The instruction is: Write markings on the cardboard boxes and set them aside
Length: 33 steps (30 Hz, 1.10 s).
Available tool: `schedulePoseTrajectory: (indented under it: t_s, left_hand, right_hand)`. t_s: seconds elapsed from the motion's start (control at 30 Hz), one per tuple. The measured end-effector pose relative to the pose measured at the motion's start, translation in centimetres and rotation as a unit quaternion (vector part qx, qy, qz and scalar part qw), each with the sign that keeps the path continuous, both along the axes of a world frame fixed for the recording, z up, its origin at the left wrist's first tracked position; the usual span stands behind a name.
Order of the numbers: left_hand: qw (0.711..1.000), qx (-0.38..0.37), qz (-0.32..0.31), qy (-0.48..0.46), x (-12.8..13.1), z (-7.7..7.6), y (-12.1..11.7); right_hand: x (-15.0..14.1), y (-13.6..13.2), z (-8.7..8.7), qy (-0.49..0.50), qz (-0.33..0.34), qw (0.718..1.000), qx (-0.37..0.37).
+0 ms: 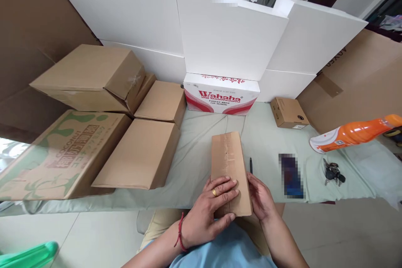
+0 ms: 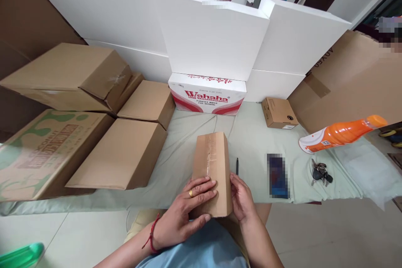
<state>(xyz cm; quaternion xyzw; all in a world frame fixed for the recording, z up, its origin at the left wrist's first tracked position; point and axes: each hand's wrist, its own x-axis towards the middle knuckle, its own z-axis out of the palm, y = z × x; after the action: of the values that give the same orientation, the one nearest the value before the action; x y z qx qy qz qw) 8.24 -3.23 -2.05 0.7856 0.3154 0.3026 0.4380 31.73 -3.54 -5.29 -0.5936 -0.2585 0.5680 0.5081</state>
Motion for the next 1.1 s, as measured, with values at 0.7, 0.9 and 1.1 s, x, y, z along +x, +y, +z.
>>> schedulePoseTrajectory:
  t_s: [0.7, 0.9, 1.1]
  left_hand:
    - [0.985, 0.016, 0.131, -0.111, -1.3, -1.9, -0.4]
    - [0.943, -0.203, 0.164, -0.208, -3.0, 1.1, 0.4]
    - [0.873, -0.343, 0.162, -0.308, -3.7, 3.1, 1.3]
  right_hand:
    - [-1.3, -1.8, 3.7, -0.111, 0.131, 0.970, 0.173]
    - [0.1, -1.7, 5.9, -0.053, 0.159, 0.976, 0.139]
    - [1.0, -2.1, 6.2, -0.014, 0.181, 0.974, 0.137]
